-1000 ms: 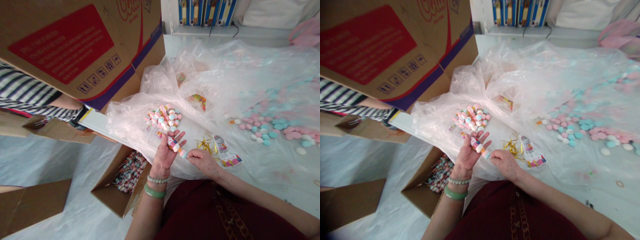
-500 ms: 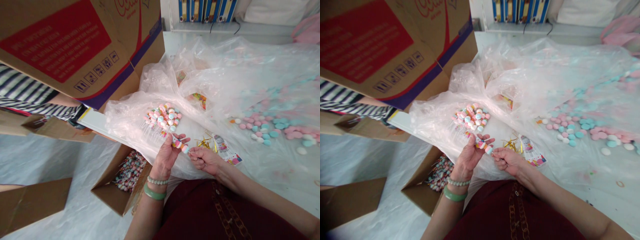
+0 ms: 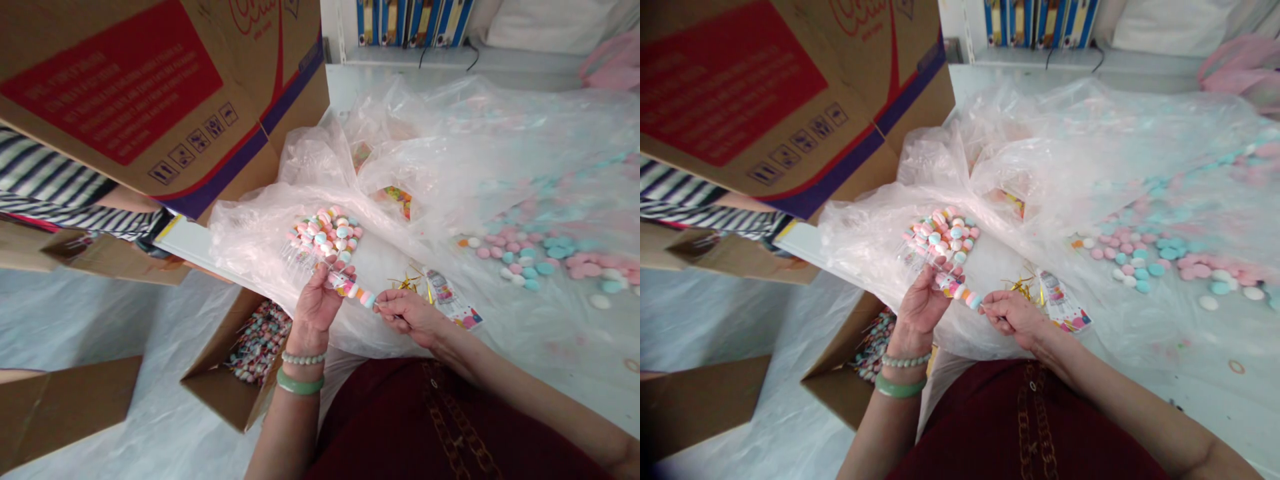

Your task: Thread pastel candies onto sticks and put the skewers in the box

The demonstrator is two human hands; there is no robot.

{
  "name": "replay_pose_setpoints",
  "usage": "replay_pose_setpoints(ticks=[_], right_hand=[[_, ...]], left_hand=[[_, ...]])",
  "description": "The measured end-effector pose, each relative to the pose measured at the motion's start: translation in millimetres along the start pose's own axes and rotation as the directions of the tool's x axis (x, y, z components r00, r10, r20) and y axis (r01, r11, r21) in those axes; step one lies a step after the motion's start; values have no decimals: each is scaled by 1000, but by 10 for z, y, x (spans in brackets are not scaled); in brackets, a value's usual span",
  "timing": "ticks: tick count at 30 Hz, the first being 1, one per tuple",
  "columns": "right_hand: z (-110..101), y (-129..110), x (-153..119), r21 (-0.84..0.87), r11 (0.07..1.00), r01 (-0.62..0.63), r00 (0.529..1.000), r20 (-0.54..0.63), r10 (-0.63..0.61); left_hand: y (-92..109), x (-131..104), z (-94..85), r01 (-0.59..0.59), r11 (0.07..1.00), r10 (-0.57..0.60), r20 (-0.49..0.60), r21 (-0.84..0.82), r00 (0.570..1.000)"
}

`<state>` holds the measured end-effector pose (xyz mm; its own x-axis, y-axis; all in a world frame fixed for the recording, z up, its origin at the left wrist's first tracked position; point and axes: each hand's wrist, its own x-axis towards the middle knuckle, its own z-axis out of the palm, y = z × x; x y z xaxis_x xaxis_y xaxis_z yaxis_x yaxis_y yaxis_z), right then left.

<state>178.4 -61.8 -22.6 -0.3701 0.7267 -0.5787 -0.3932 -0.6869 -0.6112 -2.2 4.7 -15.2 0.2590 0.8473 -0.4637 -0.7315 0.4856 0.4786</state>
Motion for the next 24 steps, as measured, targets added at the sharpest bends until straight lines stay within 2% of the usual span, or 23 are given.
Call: replay_pose_setpoints(ticks=[2,4,8,12,15,19,22,24], right_hand=[[-26,-13,16,35,999,-23,999,30,21],[-66,-39,33,119,988,-97,989,121,82],[-153,-92,60,267,920,-288,925,327,194],[-188,-88,72,316,854,-414,866,427,262],[-191,-74,64,335,832,-443,848,456,268],[-209,-90,33,319,845,-429,852,453,261],[-223,-100,26,289,879,-379,883,398,250],[-220,-89,37,274,907,-319,915,338,220]], left_hand=[[-18,7,15,-14,1000,14,5,-19,1000],[-43,11,26,-30,999,30,-1,-18,1000],[-78,17,28,-36,999,36,-3,14,999],[-109,21,28,-29,998,29,4,52,1000],[-118,14,33,-26,995,26,3,96,1000],[-52,-10,30,26,978,-23,-15,206,1000],[9,-26,31,75,959,-57,-71,275,996],[16,-27,37,59,965,-43,-67,255,997]])
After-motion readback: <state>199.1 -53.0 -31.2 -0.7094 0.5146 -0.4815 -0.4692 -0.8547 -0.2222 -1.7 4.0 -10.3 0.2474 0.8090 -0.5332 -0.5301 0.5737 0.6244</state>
